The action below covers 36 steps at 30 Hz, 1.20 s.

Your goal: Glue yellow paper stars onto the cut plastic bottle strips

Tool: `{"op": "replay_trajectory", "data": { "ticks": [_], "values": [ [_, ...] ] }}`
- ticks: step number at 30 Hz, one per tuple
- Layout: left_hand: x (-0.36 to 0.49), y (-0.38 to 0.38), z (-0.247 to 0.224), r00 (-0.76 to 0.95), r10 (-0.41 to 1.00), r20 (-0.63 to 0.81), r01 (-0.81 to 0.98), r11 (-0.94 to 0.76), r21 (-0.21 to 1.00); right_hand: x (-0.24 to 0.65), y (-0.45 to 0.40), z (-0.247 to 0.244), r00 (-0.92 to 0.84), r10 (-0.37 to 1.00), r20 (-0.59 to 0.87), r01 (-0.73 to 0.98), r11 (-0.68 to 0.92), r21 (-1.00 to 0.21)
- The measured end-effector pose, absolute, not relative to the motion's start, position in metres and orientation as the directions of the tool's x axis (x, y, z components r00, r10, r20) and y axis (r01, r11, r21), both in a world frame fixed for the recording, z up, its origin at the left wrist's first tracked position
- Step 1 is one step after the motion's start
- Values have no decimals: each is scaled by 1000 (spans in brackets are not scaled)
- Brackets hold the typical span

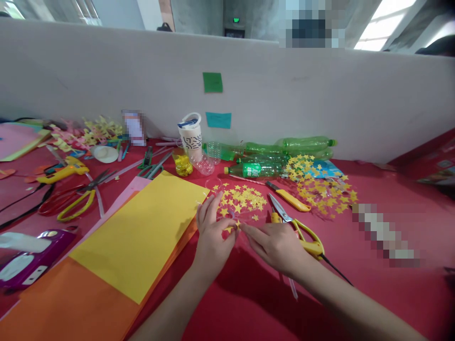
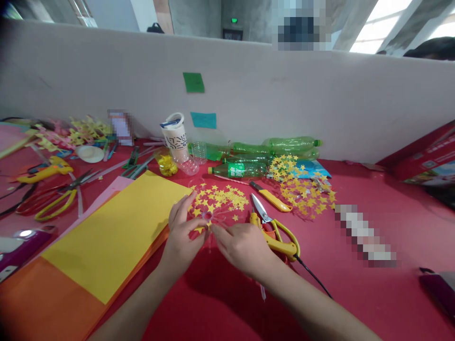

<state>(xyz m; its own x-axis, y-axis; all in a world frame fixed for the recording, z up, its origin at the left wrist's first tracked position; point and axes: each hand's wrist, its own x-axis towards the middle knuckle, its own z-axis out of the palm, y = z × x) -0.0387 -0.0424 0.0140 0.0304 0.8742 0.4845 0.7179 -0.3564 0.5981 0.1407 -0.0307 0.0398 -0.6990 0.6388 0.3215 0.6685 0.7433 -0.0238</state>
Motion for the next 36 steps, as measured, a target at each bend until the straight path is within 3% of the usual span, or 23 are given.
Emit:
{"op": "replay_trajectory", "data": {
  "ticks": [4,15,27,31,36],
  "values": [
    [-39,-42,14,35,874,485,725,-356,590,140,-31,40,-729,599,331,648,760,52],
    [-39,-41,15,28,861,508,733,-363,575,137,-32,41,-727,593,347,652,754,77],
    [-49,-40,18,5,864,503,745,-339,574,156,-18,48,-546,761,350,772,619,-141],
    [-51,-42,21,36,858,513,765,-354,538,161,-10,53,-487,845,221,839,523,-151],
    [-51,-44,23,86,868,490,785,-362,503,157,-8,48,-516,840,164,831,538,-140]
  ]
}}
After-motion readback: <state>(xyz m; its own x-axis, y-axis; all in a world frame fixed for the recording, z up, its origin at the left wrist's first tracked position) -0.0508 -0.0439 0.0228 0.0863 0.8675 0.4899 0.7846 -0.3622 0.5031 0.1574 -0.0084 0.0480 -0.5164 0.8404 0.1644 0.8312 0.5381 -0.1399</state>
